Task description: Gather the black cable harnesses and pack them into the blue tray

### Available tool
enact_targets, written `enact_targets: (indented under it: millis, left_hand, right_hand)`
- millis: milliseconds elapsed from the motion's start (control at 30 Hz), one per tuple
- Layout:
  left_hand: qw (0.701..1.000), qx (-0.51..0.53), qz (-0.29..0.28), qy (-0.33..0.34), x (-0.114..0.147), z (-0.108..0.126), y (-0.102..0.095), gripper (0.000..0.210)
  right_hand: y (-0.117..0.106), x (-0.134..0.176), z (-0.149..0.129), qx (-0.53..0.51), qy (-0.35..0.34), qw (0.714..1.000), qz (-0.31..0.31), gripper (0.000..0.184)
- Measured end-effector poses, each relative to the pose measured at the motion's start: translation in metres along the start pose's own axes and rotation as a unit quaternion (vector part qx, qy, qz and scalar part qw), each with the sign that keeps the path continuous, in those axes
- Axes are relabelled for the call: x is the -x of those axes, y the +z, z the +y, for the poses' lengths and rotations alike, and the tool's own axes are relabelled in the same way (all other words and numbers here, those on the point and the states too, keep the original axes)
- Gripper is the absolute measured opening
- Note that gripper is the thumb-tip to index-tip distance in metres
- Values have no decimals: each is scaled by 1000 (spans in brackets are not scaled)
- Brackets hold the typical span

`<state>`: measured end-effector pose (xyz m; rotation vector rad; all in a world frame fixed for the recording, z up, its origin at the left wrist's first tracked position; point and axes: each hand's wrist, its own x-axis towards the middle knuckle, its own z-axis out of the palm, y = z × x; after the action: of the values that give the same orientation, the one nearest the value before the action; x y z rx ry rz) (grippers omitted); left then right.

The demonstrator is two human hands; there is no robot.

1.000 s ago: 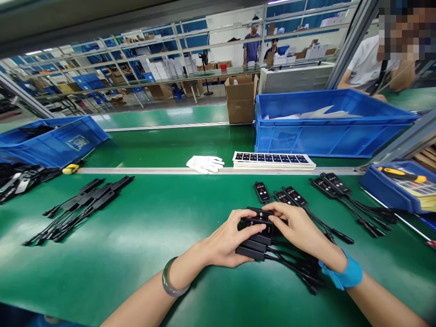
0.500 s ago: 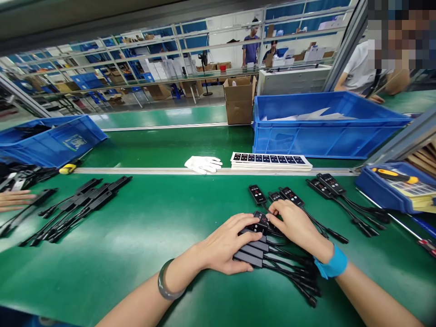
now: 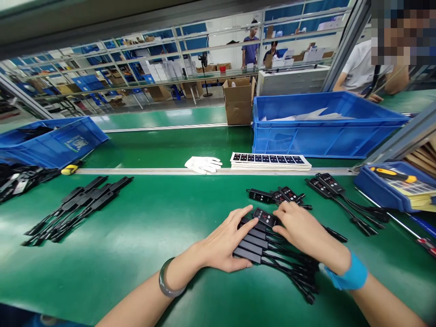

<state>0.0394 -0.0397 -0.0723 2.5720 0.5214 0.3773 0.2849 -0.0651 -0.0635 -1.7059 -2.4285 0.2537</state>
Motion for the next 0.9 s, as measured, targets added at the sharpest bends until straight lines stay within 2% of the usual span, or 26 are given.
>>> enact_targets:
  millis: [67, 133, 200, 267, 300, 367, 400, 433, 500, 567, 633, 700, 800, 900]
  left_hand:
    - [1000, -4, -27, -13, 0, 0, 0, 100]
    - [998, 8, -49, -24, 1, 0, 0, 104]
    - [998, 24, -54, -34, 1, -1, 0, 112]
    - [998, 32, -47, -38, 1, -2, 1, 118]
    - [998, 35, -42, -34, 2, -2, 2, 119]
    - [998, 44, -33, -20, 3, -5, 3, 122]
    - [998, 50, -29, -13, 3, -6, 3, 122]
    - [998, 59, -26, -9, 4, -9, 3, 123]
    - [994, 102, -17, -20, 6, -14, 1, 122]
    - [979, 196, 17, -51, 6, -17, 0, 121]
    - [938, 316, 103, -100, 3, -16, 1, 123]
    - [869, 426, 195, -159, -3, -7, 7, 121]
    - [759, 555, 252, -227, -16, 15, 21, 92]
    - [668, 608, 340, -260, -28, 34, 24, 57]
  right_hand:
    - [6, 1, -9, -55, 16, 998, -30, 12]
    - [7, 1, -15, -140, 17, 990, -31, 18]
    - [3, 1, -17, -211, 0, 977, -38, 23]
    - [-4, 4, -19, -257, -28, 962, -84, 27]
    - [-6, 5, -22, -271, -42, 955, -114, 36]
    - [-4, 9, -31, -269, -60, 950, -144, 75]
    - [0, 10, -37, -253, -62, 956, -133, 93]
    - [6, 10, -43, -232, -59, 965, -103, 102]
    - [19, 8, -54, -199, -43, 979, -24, 102]
    - [29, 3, -60, -209, -24, 977, 21, 97]
    - [32, -2, -60, -273, 7, 962, 30, 92]
    - [30, -5, -58, -351, 46, 934, 47, 89]
    - [24, -4, -62, -403, 63, 908, 95, 86]
    - [18, -2, -66, -371, 15, 925, 77, 85]
